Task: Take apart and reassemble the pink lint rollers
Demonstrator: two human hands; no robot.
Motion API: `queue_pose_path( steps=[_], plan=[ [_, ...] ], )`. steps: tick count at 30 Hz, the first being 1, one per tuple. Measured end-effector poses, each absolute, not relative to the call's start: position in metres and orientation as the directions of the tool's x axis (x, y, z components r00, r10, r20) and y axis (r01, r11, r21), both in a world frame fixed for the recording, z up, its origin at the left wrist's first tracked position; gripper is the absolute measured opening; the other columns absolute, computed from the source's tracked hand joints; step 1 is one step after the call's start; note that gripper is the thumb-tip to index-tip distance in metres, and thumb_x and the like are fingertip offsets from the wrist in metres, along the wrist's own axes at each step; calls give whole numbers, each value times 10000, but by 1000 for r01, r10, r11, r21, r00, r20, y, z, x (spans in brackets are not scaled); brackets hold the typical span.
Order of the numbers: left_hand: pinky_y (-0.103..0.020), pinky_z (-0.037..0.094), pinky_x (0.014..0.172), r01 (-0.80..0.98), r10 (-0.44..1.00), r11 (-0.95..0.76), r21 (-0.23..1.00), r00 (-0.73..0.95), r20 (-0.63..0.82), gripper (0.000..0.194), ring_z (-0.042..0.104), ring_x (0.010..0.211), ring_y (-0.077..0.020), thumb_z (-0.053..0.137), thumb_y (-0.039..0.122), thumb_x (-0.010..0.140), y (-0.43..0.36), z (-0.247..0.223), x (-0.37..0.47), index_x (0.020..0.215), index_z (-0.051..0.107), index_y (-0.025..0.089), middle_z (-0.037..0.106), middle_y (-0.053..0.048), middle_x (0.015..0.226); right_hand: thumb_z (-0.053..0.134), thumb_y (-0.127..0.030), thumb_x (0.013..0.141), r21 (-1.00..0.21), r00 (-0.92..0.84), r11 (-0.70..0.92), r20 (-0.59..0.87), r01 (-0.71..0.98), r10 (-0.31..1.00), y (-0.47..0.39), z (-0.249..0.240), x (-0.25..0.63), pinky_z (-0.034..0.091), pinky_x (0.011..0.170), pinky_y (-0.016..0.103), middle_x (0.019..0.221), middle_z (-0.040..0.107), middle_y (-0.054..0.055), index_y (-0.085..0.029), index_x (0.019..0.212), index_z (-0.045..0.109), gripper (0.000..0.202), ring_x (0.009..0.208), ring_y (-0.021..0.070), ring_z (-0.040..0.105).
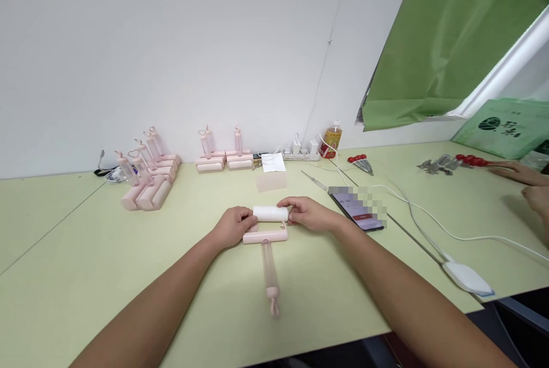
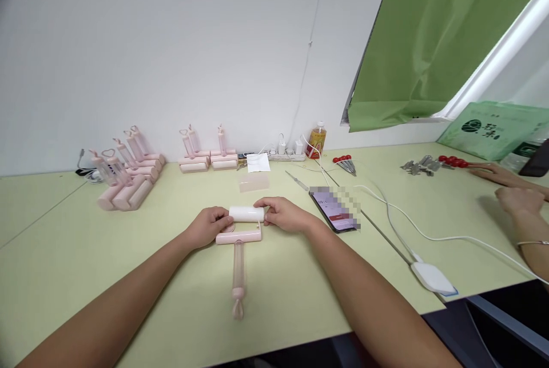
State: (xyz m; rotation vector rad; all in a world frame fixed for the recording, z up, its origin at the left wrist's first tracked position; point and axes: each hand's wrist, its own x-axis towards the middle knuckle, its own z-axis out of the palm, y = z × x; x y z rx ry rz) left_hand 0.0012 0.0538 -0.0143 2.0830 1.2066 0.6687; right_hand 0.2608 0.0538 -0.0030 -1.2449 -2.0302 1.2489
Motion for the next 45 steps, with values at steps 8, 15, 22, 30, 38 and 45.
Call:
queue_pose_path(
  steps=[8,15,22,30,38,45],
  plan=[
    [-244,361,566,527,901,-330,783,423,95,345,474,590,-128,454,435,846,54,-17,0,641,563,179,573,23,625,483,-134,770,-850,-338,178,-1,496,941,57,-11,255,440,630,237,945,660,38,-169,1166,585,410,665,119,587],
    [-270,421,656,515,905,-347,784,403,136,319,568,720,-167,464,441,852,54,-19,1,886,672,202,667,0,795,590,-194,756,-732,-261,264,122,628,958,61,-13,258,445,819,296,1071,687,58,-182,1089,644,337,935,199,620],
    [-292,472,753,420,888,-288,860,454,75,266,618,934,-192,520,329,826,50,-17,1,1057,577,212,661,-51,1126,580,-354,820,-645,-267,300,151,703,952,56,-16,245,432,744,266,991,710,28,-214,1045,662,278,871,184,628],
    [-342,464,838,540,843,-430,723,527,108,294,576,992,-231,526,365,834,47,-13,0,1072,648,242,646,-48,1046,594,-253,769,-479,-119,226,242,848,963,60,-24,227,337,818,334,974,669,102,-186,885,731,192,975,266,503],
    [-354,432,874,517,797,-512,687,583,155,347,559,1004,-242,499,417,867,47,-13,0,1137,654,265,658,-51,1052,447,-211,807,-669,81,180,340,721,937,63,-14,235,377,681,271,785,679,55,-194,866,716,276,787,212,565],
    [-334,448,801,431,742,-550,715,645,181,347,591,872,-226,496,493,854,43,-4,1,971,687,228,666,-55,927,405,-451,852,-897,385,74,260,436,885,79,-12,270,386,471,234,653,633,48,-128,1110,637,473,504,150,527]
  ],
)
